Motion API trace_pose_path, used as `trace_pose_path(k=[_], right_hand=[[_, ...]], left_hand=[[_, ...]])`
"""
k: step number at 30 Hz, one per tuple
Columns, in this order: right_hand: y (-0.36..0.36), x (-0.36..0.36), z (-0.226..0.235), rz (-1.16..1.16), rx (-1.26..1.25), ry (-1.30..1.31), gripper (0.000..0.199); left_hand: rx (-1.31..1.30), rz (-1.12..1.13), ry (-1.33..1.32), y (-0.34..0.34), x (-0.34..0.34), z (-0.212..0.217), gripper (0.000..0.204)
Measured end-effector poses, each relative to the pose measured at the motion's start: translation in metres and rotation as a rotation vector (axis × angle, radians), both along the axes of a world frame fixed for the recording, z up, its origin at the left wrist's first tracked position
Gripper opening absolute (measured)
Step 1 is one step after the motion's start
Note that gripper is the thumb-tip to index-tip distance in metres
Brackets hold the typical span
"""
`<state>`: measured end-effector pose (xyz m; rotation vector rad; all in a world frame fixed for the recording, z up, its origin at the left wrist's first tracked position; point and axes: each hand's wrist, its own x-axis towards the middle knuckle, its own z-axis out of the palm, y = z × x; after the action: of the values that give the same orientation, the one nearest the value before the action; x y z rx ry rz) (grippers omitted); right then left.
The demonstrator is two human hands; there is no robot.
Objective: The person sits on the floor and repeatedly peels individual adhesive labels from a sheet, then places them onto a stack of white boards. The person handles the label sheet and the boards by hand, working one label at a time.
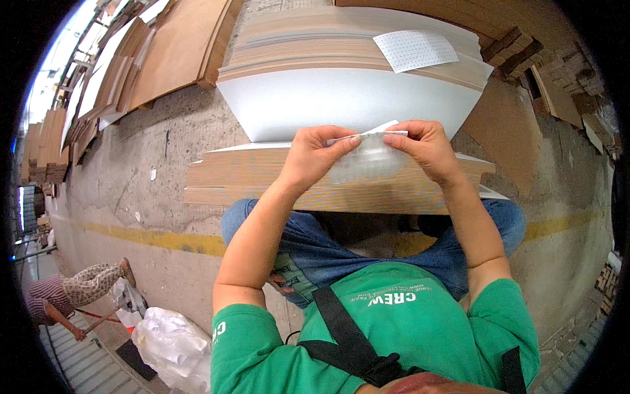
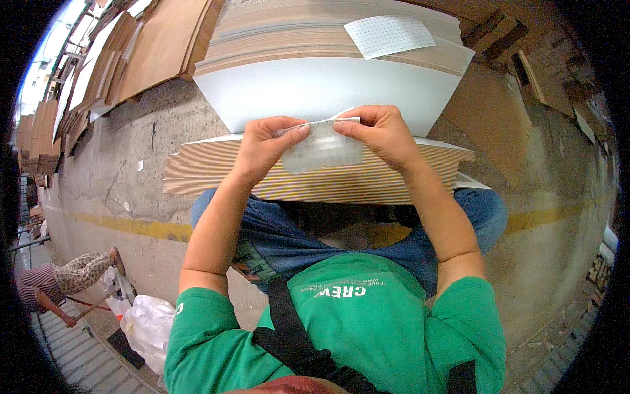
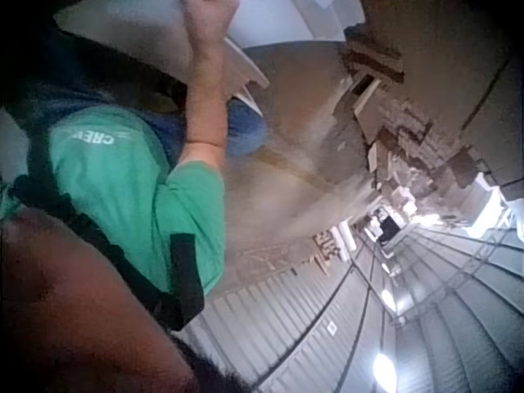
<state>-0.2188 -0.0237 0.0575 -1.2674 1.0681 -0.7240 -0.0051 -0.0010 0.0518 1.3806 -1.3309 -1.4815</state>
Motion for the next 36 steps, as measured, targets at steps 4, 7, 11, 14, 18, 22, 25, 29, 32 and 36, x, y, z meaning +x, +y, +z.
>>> trace_pose_path(k=[4,7,11,14,18,22,25,29,32,36], right_hand=[[-0.001,-0.010,-0.009,0.062,-0.030,-0.056,0.021],[-0.001,-0.014,-0.010,0.069,-0.029,-0.067,0.022],[-0.003,-0.022,-0.014,0.006,-0.004,-0.126,0.023],[-0.002,-0.022,-0.016,-0.035,0.022,-0.145,0.023],[-0.009,-0.024,-0.009,-0.056,-0.194,0.295,0.022],[-0.007,0.006,0.009,-0.045,-0.741,0.378,0.022],[-0.012,0.033,0.011,0.202,-1.066,0.363,0.016],[-0.016,0.047,0.005,0.333,-1.069,0.478,0.010],[-0.018,0.047,0.001,0.359,-1.078,0.508,0.012],[-0.014,0.047,-0.006,0.385,-1.111,0.598,0.009]], left_hand=[[0.173,0.003,0.109,-0.003,0.002,-0.001,0.022],[0.150,-0.026,0.210,-0.004,0.006,-0.006,0.024],[0.199,0.000,0.318,-0.004,0.014,-0.001,0.023],[0.166,-0.007,0.289,-0.006,0.014,-0.002,0.022],[0.117,-0.003,0.195,-0.007,0.011,-0.003,0.023],[0.105,0.013,0.142,-0.006,0.008,-0.013,0.026],[0.039,-0.021,0.154,-0.004,0.002,-0.015,0.032],[0.037,-0.034,0.169,-0.004,-0.001,-0.013,0.034],[0.059,-0.060,0.133,-0.005,0.001,-0.013,0.031],[0.072,-0.084,0.038,-0.004,0.001,-0.013,0.024]])
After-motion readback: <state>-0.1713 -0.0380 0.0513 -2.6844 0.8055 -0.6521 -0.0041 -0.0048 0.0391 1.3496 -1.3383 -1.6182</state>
